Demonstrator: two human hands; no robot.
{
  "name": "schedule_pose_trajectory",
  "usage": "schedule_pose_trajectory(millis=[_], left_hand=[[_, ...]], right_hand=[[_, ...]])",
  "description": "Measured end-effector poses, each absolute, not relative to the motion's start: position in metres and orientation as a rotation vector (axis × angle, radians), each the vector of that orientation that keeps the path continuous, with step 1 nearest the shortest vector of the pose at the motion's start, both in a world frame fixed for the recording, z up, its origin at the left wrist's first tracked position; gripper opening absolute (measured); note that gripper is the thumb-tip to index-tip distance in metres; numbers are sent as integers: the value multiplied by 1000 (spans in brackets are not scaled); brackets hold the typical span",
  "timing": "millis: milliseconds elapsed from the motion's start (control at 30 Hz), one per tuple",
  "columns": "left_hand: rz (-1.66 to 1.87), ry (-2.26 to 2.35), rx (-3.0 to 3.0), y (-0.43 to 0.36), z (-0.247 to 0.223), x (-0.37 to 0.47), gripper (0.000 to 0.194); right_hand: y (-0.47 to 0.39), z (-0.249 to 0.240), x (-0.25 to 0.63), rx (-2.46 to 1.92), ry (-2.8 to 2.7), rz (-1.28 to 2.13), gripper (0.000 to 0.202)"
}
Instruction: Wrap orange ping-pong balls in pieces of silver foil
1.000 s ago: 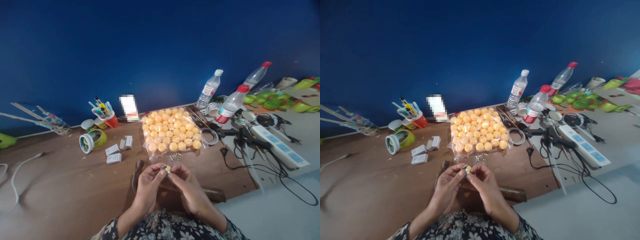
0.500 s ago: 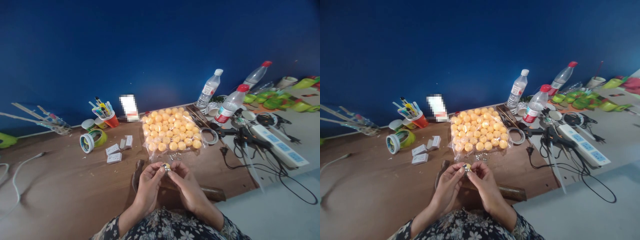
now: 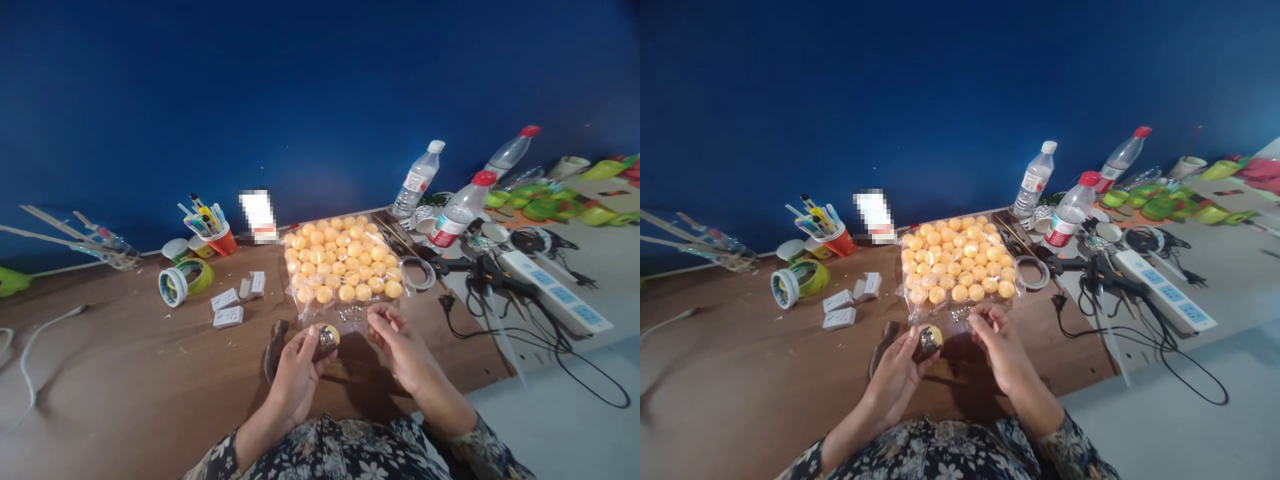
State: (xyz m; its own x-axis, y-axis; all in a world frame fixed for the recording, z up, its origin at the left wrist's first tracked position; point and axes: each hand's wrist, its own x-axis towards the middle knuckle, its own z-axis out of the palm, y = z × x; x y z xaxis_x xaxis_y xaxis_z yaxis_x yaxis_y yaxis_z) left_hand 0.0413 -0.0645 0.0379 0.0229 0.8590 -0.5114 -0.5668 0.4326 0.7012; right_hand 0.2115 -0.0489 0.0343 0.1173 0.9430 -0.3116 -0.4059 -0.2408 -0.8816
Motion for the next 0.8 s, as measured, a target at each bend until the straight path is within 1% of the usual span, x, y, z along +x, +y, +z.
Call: schedule_pose_trajectory(millis=[167, 267, 367, 433, 500, 700, 800], left_hand=[[1139, 1034, 323, -64, 38, 40, 25], [1098, 1048, 269, -62, 42, 40, 24], [1082, 1052, 216, -61, 45, 39, 24], [1085, 1045, 203, -61, 47, 38, 25], [1083, 1044, 201, -60, 48, 37, 26], [1035, 1025, 165, -60, 49, 33, 37], [1041, 1008, 151, -60, 49, 32, 36]], right_hand=[[-44, 31, 228, -1226, -734, 1383, 27], [-42, 28, 231, -1341, -1094, 1283, 19], [-35, 19, 234, -1508, -1640, 980, 12], [-29, 11, 236, -1657, -1915, 702, 14], [-24, 5, 235, -1720, -2026, 590, 14], [-18, 0, 228, -1754, -2183, 512, 16], [-15, -1, 224, -1795, -2213, 473, 16]])
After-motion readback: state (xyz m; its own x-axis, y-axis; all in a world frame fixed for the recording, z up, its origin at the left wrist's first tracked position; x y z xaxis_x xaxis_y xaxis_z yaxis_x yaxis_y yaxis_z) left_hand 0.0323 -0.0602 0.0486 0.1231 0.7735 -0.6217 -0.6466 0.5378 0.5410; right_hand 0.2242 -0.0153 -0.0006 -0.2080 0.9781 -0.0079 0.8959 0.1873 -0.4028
